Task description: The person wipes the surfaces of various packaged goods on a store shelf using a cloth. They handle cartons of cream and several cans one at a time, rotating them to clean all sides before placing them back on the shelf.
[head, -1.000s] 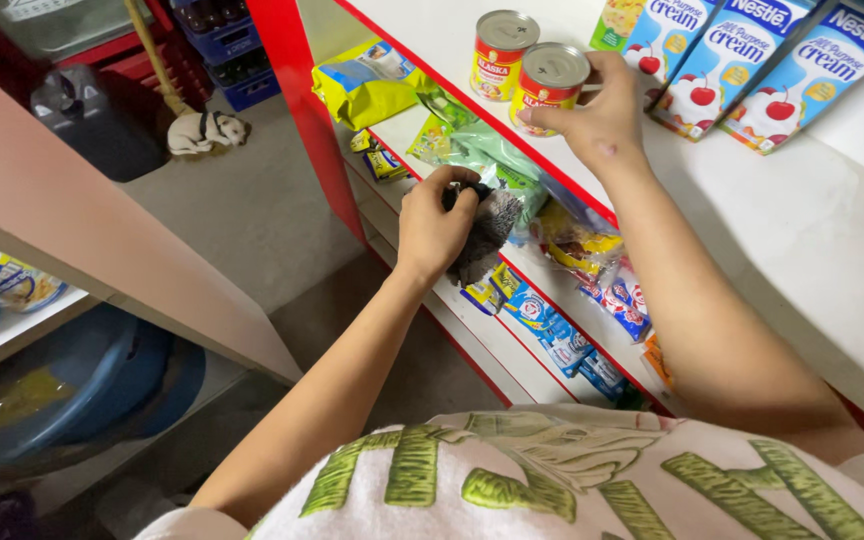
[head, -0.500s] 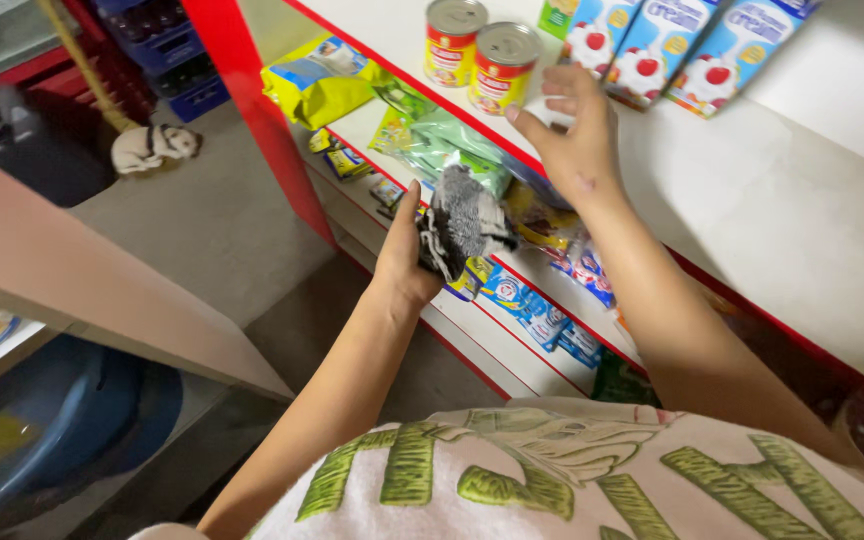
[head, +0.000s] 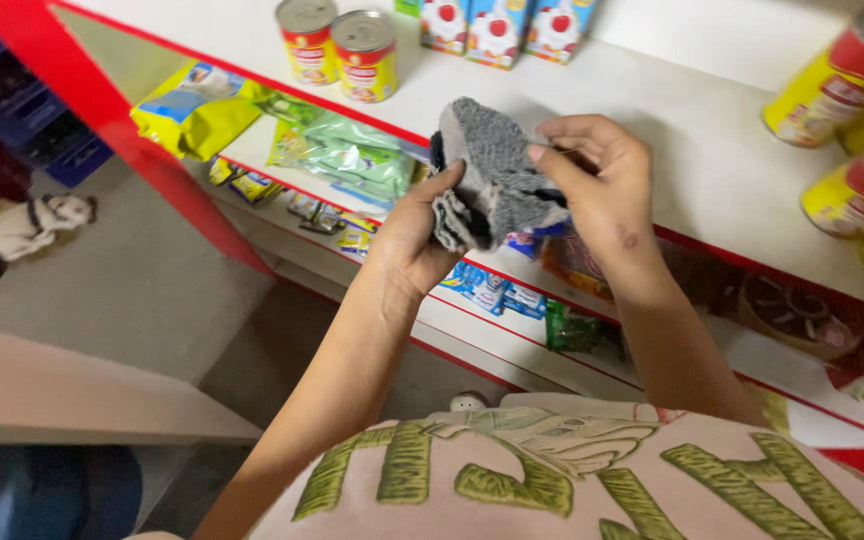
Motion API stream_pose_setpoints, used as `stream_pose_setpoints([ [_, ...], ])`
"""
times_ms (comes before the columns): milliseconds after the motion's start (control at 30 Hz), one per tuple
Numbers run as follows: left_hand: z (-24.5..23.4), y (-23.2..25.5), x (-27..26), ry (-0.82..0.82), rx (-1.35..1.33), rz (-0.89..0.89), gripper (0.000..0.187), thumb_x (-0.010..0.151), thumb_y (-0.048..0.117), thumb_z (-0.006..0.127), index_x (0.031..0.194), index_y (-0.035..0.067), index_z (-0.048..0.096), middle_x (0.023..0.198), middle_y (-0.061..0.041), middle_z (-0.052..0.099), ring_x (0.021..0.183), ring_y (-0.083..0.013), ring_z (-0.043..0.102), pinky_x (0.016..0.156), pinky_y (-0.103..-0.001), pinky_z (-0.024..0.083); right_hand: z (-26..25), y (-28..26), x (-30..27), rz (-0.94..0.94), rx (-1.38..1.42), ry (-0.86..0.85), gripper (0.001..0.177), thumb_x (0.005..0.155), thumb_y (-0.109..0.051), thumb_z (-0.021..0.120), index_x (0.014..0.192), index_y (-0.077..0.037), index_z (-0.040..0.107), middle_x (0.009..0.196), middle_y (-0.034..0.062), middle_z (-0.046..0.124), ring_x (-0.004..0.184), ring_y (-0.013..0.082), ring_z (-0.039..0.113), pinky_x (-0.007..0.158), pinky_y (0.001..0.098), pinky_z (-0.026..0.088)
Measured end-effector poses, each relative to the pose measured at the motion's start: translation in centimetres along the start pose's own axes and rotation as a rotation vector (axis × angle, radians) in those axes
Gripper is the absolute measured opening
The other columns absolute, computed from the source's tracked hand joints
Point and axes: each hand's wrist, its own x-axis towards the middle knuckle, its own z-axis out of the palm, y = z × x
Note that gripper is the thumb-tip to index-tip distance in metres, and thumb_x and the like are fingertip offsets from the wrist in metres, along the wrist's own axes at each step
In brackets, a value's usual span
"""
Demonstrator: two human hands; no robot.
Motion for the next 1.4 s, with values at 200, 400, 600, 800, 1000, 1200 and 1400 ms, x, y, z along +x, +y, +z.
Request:
stream_pose_setpoints([
  [200,4.4,-3.1,1.5,-0.155,-0.002,-0.163,0.038,0.106,0.030,0.054,0.133,0.004,0.059,0.126,-0.015,0.069,0.112,-0.0303,0.068,0.095,-0.048,0.057,-8.6,0.2,-2.3,-0.158,-0.124,0.311,0.019,0.101,0.004,0.075,0.117,0.000,0.067,0.108,0.0077,0.074,0.098,0.0113,0.069,0.088,0.0238,0.056],
  [400,7.4,-4.8,2.5,-0.267,-0.055,-0.269,0.051,0.106,0.041,0.047,0.140,0.004,0.054,0.140,-0.018,0.061,0.129,-0.0366,0.058,0.110,-0.057,0.048,-17.7,0.8,-7.1,-0.379,-0.430,0.751,0.029,0.105,0.005,0.077,0.125,-0.005,0.059,0.121,0.0049,0.067,0.106,0.0115,0.063,0.084,0.0242,0.052],
  [600,10.3,-7.9,4.6,-0.370,-0.118,-0.349,0.057,0.106,0.047,0.047,0.142,0.004,0.054,0.143,-0.018,0.059,0.134,-0.0373,0.055,0.117,-0.056,0.040,-22.7,2.5,-11.3,-0.354,-0.798,0.909,0.059,0.095,0.004,0.079,0.143,-0.001,0.047,0.139,0.0133,0.045,0.127,0.0222,0.052,0.109,0.0342,0.050],
  [800,12.7,-10.5,5.5,-0.381,-0.083,-0.381,0.061,0.103,0.055,0.048,0.143,0.009,0.055,0.144,-0.014,0.059,0.135,-0.0353,0.053,0.118,-0.055,0.038,-25.7,4.0,-10.8,-0.261,-0.525,0.836,0.074,0.093,-0.005,0.091,0.147,0.000,0.041,0.140,0.0129,0.055,0.130,0.0245,0.059,0.115,0.0369,0.050],
  [1000,13.8,-11.6,6.1,-0.344,-0.006,-0.403,0.068,0.099,0.061,0.049,0.143,0.010,0.056,0.144,-0.014,0.059,0.135,-0.0356,0.053,0.116,-0.056,0.039,-27.4,5.1,-10.7,-0.085,-0.702,0.864,0.068,0.083,-0.009,0.097,0.136,-0.001,0.056,0.127,0.0110,0.068,0.113,0.0204,0.067,0.099,0.0334,0.056],
  [1200,13.5,-11.8,6.5,-0.304,0.012,-0.415,0.070,0.098,0.062,0.049,0.143,0.009,0.055,0.146,-0.015,0.058,0.135,-0.0359,0.053,0.115,-0.056,0.039,-27.2,4.1,-10.5,-0.208,-0.710,0.833,0.070,0.081,-0.012,0.100,0.136,0.000,0.059,0.128,0.0112,0.069,0.116,0.0200,0.069,0.099,0.0333,0.058],
  [1400,13.6,-11.3,5.8,-0.349,-0.028,-0.366,0.067,0.098,0.060,0.050,0.145,0.012,0.054,0.148,-0.014,0.056,0.137,-0.0380,0.051,0.117,-0.058,0.038,-24.2,0.0,-10.5,-0.190,-0.651,0.836,0.064,0.081,-0.013,0.099,0.129,0.001,0.059,0.116,0.0087,0.070,0.106,0.0162,0.069,0.092,0.0322,0.059],
])
